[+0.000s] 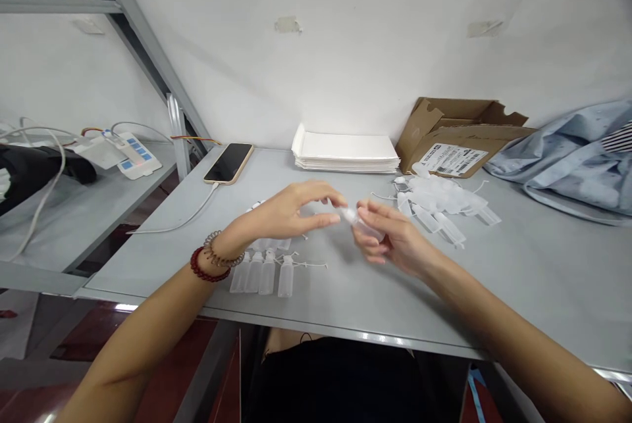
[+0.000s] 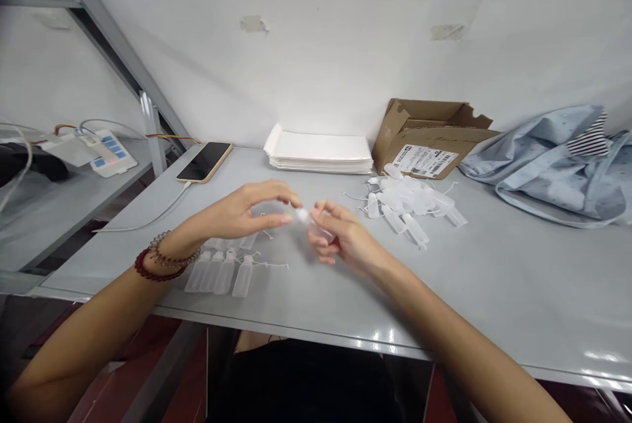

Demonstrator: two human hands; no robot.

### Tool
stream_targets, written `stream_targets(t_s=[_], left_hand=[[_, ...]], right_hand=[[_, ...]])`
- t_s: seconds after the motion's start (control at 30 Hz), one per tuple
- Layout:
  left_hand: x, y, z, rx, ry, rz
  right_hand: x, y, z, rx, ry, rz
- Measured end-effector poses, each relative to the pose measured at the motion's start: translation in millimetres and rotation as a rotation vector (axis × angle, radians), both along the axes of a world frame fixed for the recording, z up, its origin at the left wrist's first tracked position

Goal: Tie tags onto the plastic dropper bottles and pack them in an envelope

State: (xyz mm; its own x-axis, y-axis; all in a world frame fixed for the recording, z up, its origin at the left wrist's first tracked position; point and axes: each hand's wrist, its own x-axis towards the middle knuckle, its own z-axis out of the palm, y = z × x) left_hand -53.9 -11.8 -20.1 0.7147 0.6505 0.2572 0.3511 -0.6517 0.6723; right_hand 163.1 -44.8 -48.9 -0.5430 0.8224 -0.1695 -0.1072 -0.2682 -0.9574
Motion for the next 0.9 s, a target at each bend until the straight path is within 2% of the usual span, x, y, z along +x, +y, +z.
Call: stream_targets(t_s=[0.1, 0.13, 0.23, 0.3, 0.37, 0.5, 0.7, 0.9], left_hand=[[-12, 12, 0.4, -0.02, 0.087, 0.277], [-18, 17, 0.8, -0.012, 0.133, 0.335], [-34, 29, 2.6, 0.008, 0.301, 0.47], [-45, 35, 4.0, -0.01, 0.473, 0.505], [-55, 39, 5.6, -0.081, 0.612, 0.476], [-66, 42, 8.7, -0.186, 0.698, 0.42], [-62, 40, 7.0, -0.25, 0.719, 0.379], [-57, 42, -2.7, -0.236, 0.739, 0.398]], right_hand=[[18, 13, 2, 0.553, -0.46, -0.389], [25, 19, 2, 0.682, -0.638, -0.505], [40, 33, 0, 0.83, -1.114, -0.681], [43, 39, -2, 0.853, -1.338, -0.696], [43, 40, -4, 0.843, -1.502, -0.672], [38, 36, -1, 0.735, -1.729, -0.612], [35, 30, 4, 0.617, -1.829, -0.533], [34, 24, 7, 0.654, -1.818, -0.579]])
